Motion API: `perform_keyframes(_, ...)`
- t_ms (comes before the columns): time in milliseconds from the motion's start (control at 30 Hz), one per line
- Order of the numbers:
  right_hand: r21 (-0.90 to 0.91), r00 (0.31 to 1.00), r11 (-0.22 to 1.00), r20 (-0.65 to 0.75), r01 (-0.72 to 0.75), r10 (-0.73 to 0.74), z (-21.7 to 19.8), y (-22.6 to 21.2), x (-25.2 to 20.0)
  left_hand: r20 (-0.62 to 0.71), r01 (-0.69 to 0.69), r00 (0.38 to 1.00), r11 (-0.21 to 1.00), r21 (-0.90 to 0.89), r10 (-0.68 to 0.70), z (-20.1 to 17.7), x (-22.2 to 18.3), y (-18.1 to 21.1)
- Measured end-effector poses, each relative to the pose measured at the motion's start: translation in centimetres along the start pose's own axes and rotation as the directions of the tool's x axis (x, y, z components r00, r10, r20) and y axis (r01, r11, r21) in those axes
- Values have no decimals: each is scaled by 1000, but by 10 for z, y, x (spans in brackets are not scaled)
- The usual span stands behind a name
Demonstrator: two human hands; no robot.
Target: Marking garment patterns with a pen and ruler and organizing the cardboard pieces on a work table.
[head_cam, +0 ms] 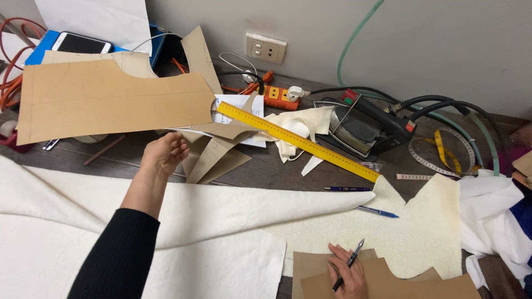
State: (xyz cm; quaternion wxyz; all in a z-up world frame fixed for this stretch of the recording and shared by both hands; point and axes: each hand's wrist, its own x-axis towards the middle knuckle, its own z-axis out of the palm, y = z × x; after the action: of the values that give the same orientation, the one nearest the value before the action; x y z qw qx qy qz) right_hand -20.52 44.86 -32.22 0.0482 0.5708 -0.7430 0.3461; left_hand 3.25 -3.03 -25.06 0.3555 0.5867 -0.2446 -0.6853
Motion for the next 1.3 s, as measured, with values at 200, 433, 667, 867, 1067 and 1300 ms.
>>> perform_keyframes(200,30,1000,999,12,22,-23,-3,0,2,-50,38,998,997,-62,-41,-11,40,-26)
perform_keyframes(433,16,999,999,-5,38,-38,0,6,-2,-436,63,898,998,15,-51,7,4,-47)
perform_keyframes(667,19,1000,1000,-2,20,-20,-3,0,2,-349,-83,937,979,-187,13,-7,34,-61)
perform_keyframes(867,-2,999,999,-20,35,-35,-3,-1,5,-128,-49,991,989,-143,31,-18,63,-62)
perform_keyframes(1067,-5,1000,1000,-1,24,-24,-4,-1,5,-61,-76,995,997,21,77,8,35,-33)
perform_keyframes(1300,-20,997,997,11,74,-74,-3,2,5,-41,-133,991,959,-249,126,0,2,16)
